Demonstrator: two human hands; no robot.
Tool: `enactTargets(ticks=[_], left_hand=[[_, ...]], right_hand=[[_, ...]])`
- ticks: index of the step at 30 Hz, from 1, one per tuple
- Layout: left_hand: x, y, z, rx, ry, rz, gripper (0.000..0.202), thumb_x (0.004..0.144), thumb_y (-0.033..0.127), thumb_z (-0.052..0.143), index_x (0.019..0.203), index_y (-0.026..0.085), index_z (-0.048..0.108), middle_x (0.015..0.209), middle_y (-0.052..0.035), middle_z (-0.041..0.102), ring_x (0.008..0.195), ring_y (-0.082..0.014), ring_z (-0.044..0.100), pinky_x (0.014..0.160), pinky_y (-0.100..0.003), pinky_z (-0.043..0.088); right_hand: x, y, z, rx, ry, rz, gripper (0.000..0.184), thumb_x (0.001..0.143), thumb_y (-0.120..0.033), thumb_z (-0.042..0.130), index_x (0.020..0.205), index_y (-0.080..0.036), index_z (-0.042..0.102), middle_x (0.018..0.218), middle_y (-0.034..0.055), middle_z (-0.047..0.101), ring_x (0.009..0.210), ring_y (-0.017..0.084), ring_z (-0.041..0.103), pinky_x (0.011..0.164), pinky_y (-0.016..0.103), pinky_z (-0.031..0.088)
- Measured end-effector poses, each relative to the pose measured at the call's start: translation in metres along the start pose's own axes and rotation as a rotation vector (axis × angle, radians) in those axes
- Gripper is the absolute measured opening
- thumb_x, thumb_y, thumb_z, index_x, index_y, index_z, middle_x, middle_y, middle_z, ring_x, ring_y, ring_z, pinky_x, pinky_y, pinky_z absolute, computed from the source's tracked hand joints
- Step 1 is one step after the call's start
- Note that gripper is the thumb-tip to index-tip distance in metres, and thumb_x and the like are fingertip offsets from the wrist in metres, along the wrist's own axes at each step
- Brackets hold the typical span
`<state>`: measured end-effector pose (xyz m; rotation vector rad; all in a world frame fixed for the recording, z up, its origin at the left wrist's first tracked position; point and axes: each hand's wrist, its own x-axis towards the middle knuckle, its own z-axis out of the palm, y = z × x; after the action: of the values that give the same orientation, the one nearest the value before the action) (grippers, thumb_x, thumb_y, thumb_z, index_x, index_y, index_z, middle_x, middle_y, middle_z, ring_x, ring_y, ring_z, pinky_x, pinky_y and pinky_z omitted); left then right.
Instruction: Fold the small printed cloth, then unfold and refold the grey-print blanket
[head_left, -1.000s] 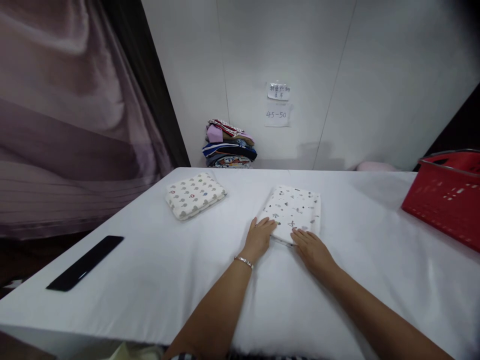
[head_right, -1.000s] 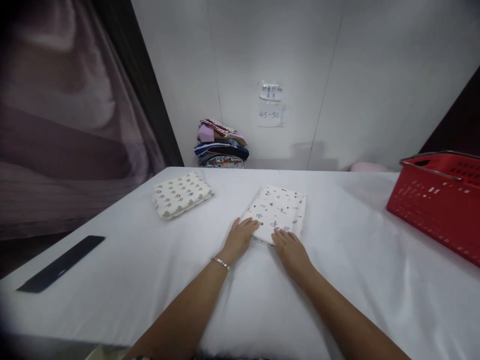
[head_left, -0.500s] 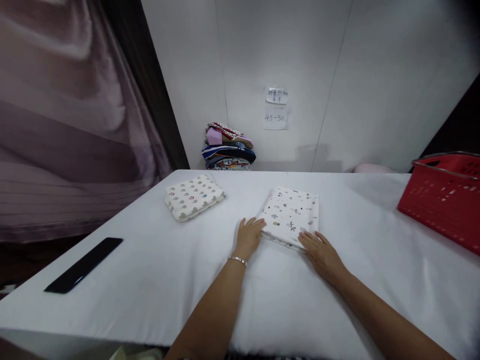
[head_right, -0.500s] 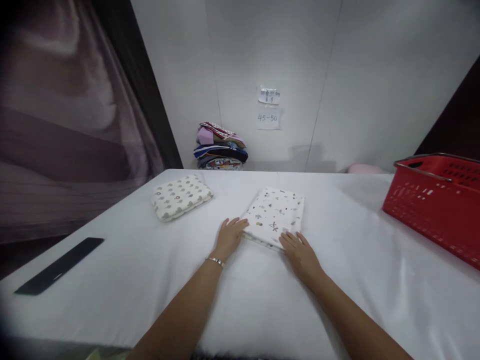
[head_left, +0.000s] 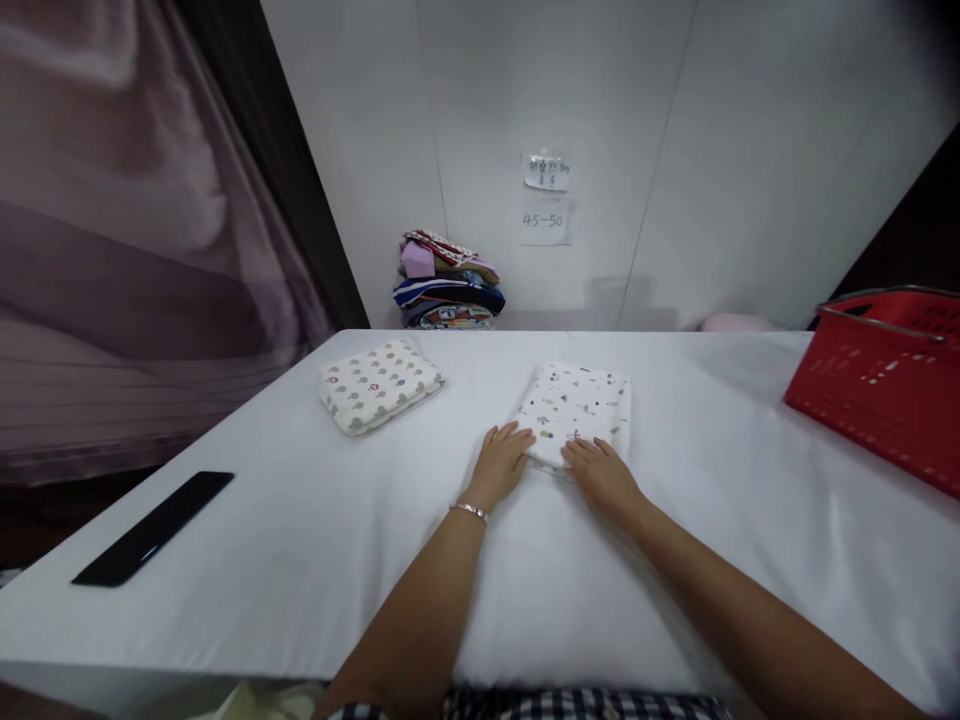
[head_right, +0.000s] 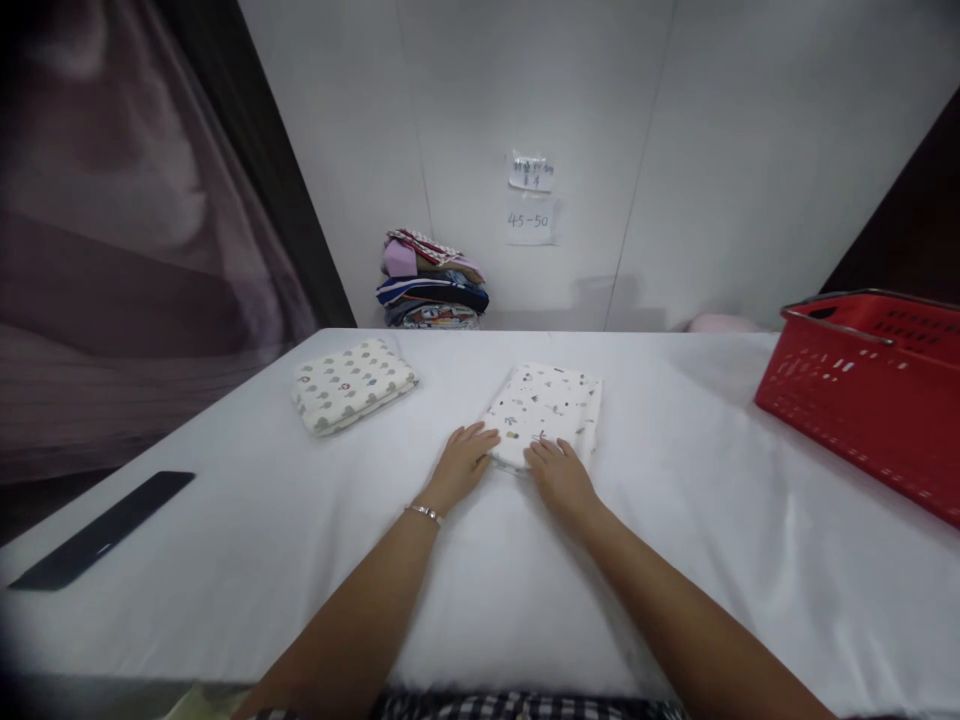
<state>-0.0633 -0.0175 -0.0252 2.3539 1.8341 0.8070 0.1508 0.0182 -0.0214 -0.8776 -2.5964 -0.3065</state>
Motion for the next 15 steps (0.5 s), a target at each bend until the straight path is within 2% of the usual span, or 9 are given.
enactTargets(ticks=[5,10,15], left_hand=[[0.003,-0.005,0.005,0.026,-0.032,-0.02,0.036,0.085,0.012,0.044,0.113,0.03,0.056,0.125,0.0042,0.056,0.127,-0.0184,0.036,0.107,-0.045,0.02],[0.004,-0.004,0.007,0.006,-0.034,-0.035,0.038,0.085,0.012,0.042,0.115,0.031,0.056,0.126,0.0043,0.055,0.127,-0.0167,0.036,0.106,-0.043,0.022],[0.004,-0.001,0.007,-0.004,-0.039,-0.057,0.039,0.087,0.013,0.038,0.116,0.031,0.056,0.126,0.0045,0.054,0.128,-0.0151,0.035,0.105,-0.04,0.025]], right_hand=[[-0.007,0.0,0.005,-0.01,-0.072,0.039,0.033,0.091,-0.017,0.035,0.118,-0.013,0.053,0.123,0.0114,0.056,0.117,0.023,0.048,0.091,0.037,0.04],[-0.024,0.006,0.003,0.014,-0.082,0.064,0.035,0.091,-0.017,0.036,0.122,-0.013,0.05,0.127,0.0102,0.053,0.12,0.022,0.045,0.096,0.037,0.037],[-0.03,0.008,0.001,0.002,-0.065,0.075,0.039,0.087,-0.008,0.035,0.123,-0.011,0.05,0.128,0.0115,0.052,0.119,0.022,0.046,0.095,0.036,0.038]])
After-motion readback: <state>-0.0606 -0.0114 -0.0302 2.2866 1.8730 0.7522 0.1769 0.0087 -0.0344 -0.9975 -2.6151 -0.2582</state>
